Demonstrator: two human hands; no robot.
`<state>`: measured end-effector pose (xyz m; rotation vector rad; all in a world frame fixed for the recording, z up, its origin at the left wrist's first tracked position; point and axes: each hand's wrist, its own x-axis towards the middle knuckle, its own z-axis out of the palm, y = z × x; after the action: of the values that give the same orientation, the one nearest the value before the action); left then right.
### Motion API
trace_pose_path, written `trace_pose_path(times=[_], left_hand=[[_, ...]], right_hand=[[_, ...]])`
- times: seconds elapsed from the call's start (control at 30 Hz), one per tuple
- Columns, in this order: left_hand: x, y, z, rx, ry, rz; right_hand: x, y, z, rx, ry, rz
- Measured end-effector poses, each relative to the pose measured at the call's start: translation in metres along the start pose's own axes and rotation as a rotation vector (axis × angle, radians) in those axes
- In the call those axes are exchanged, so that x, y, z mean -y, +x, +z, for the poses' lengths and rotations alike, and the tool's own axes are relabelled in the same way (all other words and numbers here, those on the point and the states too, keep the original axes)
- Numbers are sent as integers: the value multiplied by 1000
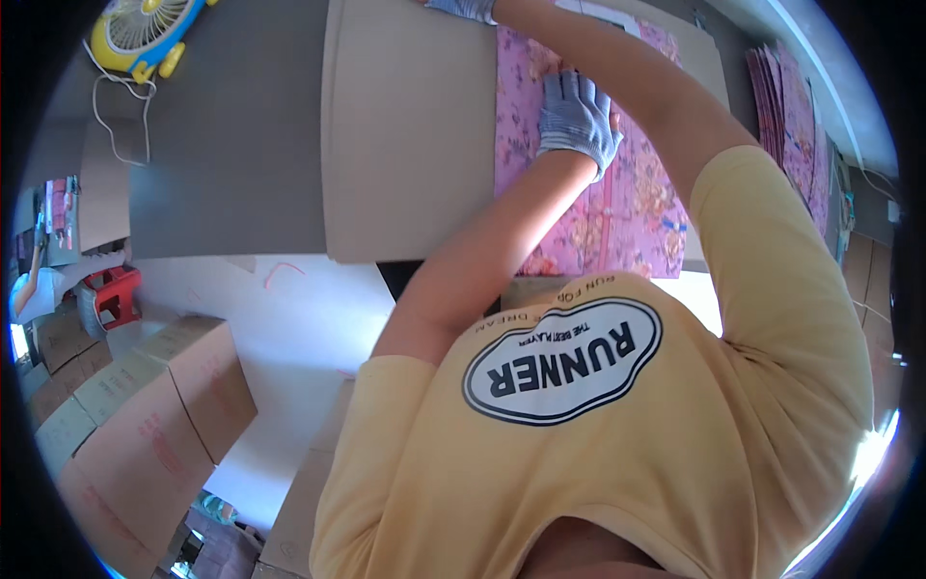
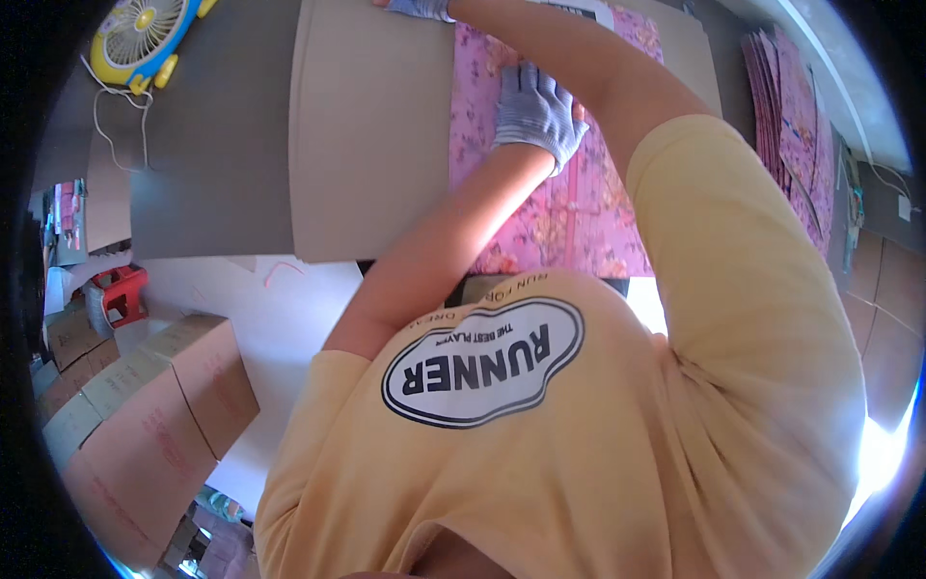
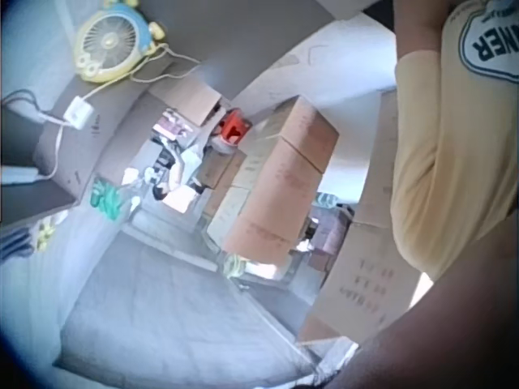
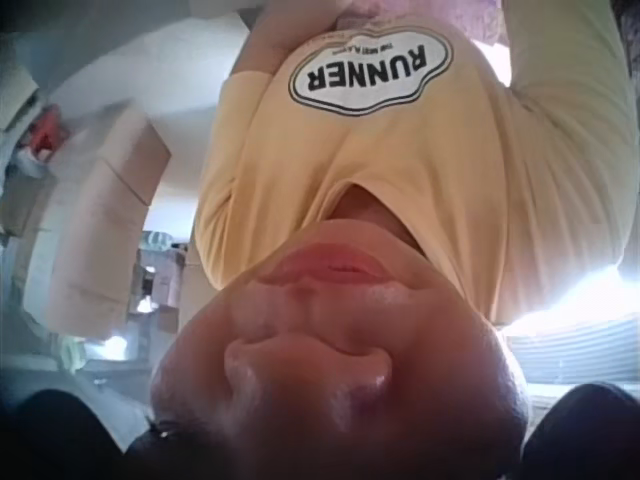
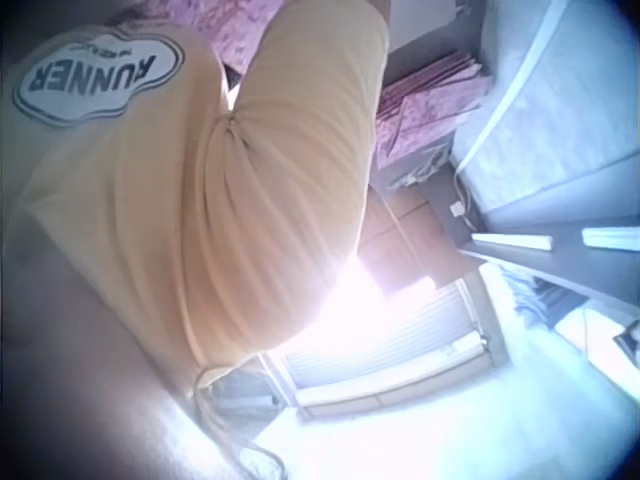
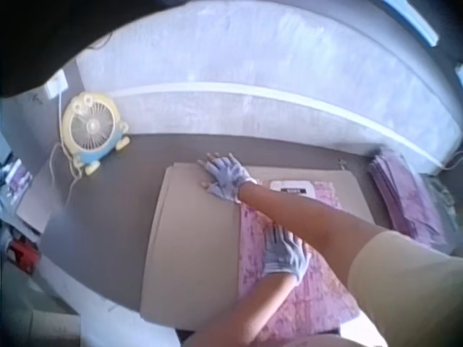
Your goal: The person folds a stack of pink floral-patterned garments on a table. They repeatedly pick up a garment, fold it in half, and place it on a growing pile. The person wears gloves and uses a cardboard sheet as a folding surface.
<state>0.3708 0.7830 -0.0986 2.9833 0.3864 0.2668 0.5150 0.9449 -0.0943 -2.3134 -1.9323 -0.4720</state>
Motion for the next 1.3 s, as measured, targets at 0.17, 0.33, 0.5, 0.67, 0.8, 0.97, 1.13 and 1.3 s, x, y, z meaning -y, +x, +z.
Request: trace_pose_path(times=[0.17,0.33,0.5,0.67,0.8,0.97,1.13,1.3], left_hand=[[-29,-81,4,-58,-96,45],[-43,-132,1,-72,-153,103],[-47,-133,0,-195,-123,138],[-42,-124,-38,580,-445,202],[-41,-137,-35,487,-426,196],[-46,-137,-16,181,-294,165],[-44,-143,13,-21,-414,452],[-36,-144,13,15,-190,662]], right_hand=[[36,-33,-2,88,-25,-163],[89,-78,-30,125,126,-382],[145,-131,-43,-53,328,-577],[186,-177,-53,55,565,-792],[202,-189,-82,169,597,-839],[152,-120,-80,268,468,-490],[19,-28,-5,86,244,-88],[-48,33,7,80,127,65]])
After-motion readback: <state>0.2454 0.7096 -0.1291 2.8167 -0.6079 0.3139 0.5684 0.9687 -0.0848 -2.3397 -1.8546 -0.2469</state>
